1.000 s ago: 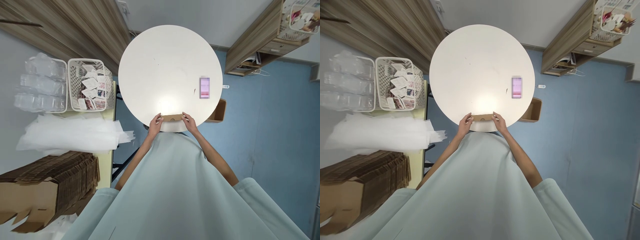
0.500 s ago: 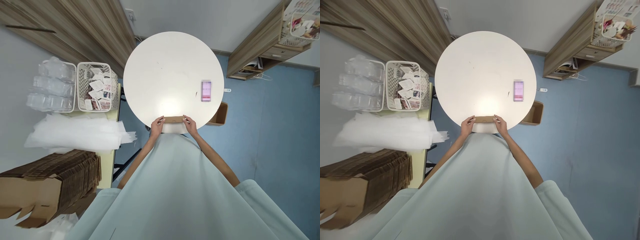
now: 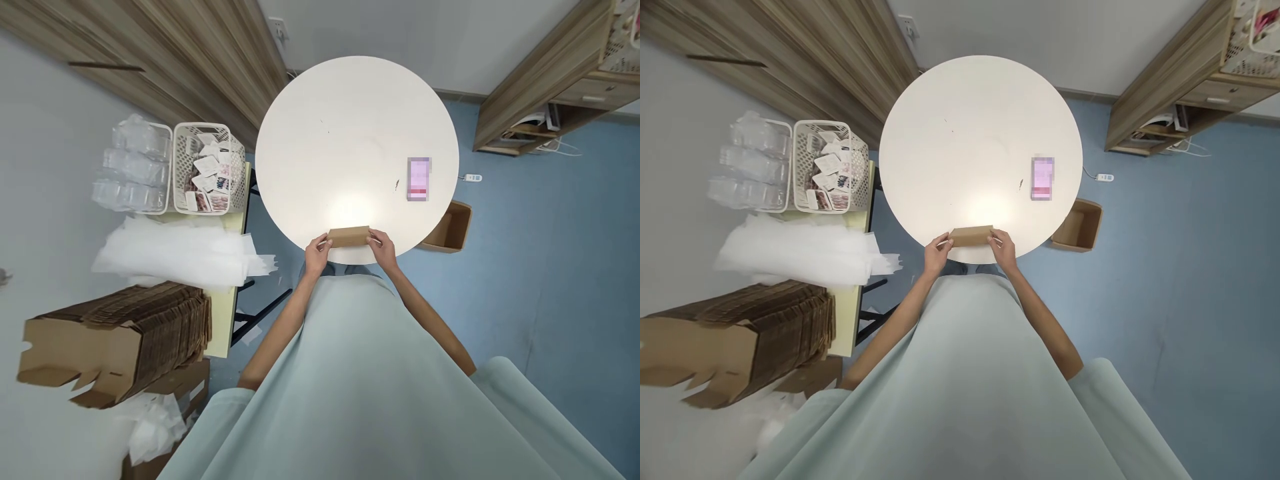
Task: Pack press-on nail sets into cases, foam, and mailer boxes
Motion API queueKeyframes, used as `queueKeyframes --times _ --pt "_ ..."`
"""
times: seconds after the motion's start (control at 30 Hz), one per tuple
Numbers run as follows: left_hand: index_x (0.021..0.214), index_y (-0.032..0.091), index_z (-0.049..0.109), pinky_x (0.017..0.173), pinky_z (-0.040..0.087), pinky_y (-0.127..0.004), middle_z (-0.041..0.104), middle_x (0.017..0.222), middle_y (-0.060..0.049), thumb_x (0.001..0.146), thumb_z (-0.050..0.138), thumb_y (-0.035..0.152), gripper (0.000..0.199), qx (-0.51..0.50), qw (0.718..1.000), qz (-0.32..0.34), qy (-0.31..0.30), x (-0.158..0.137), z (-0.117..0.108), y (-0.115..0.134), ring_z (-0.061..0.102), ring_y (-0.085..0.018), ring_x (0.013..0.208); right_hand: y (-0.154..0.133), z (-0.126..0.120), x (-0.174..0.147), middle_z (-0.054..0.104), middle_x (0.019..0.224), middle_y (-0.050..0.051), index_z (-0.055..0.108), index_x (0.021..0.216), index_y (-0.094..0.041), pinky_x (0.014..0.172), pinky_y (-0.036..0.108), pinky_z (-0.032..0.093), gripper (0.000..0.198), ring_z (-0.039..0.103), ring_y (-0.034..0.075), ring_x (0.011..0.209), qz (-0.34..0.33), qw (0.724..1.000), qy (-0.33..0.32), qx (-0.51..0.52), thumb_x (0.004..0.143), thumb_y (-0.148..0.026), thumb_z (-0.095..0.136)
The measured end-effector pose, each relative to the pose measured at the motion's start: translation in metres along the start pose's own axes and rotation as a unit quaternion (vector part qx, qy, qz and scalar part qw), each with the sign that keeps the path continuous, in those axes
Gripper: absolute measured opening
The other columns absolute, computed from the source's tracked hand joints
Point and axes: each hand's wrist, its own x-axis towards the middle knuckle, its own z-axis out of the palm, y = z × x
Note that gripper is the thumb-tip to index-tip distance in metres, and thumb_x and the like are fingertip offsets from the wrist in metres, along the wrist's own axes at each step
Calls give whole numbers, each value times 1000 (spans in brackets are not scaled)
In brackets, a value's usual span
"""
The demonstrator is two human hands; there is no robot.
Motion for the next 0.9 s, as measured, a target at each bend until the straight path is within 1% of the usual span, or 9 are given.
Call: queueKeyframes --times 0.1,0.17,0.33,0.47,0.6,0.67,0.73,0.83,0.9 --pt "139 19 76 113 60 -44 72 150 -14 100 73 28 40 11 1000 0 -21 -9 6 -1 75 -30 129 9 -11 -6 65 140 13 73 143 -25 122 46 56 60 67 28 137 -13 1000 14 7 98 -64 70" --pt "138 20 76 114 60 -45 73 149 -14 99 75 28 40 20 999 -5 -45 -11 11 -2 75 -31 130 18 -19 -11 66 140 14 72 143 -24 122 48 57 62 67 29 137 -6 1000 22 12 95 -64 73" --pt "133 17 77 111 61 -48 78 139 -15 93 78 25 41 31 993 -67 -89 -17 32 -8 78 -31 121 41 -33 -21 75 134 18 76 131 -17 117 55 58 65 73 31 128 56 998 38 2 91 -68 75" --pt "132 15 77 108 63 -47 77 141 -16 92 79 27 42 23 994 -81 -69 -29 48 -15 80 -30 115 50 -39 -25 80 131 19 81 118 -17 114 55 58 59 76 31 121 85 996 36 -6 89 -68 74" --pt "131 15 76 111 61 -48 80 134 -16 95 76 29 39 0 998 -54 -14 -52 61 -22 81 -30 112 53 -55 -30 83 123 17 82 111 -16 112 54 59 58 78 33 117 103 994 33 28 81 -66 79" --pt "131 16 75 111 61 -47 79 137 -15 98 73 33 37 -36 999 -33 7 -67 72 -25 80 -28 113 55 -70 -36 84 122 16 83 112 -16 112 52 59 61 77 33 119 102 994 21 45 78 -66 81" --pt "129 17 73 110 63 -45 76 141 -16 99 71 38 37 -84 996 -13 18 -84 88 -28 78 -28 121 56 -90 -47 83 124 16 83 113 -16 112 52 59 63 76 33 121 102 993 12 53 75 -67 84" --pt "125 17 70 109 63 -45 75 142 -18 99 72 44 37 -153 988 7 22 -112 121 -33 73 -29 132 59 -127 -68 83 126 14 82 116 -18 114 53 58 65 76 32 122 109 992 9 70 72 -66 87" --pt "124 17 68 109 63 -46 76 140 -19 99 74 47 40 -186 983 2 13 -131 144 -36 74 -29 130 61 -153 -84 84 124 13 82 116 -18 114 53 58 66 77 32 120 113 990 15 85 71 -65 90"
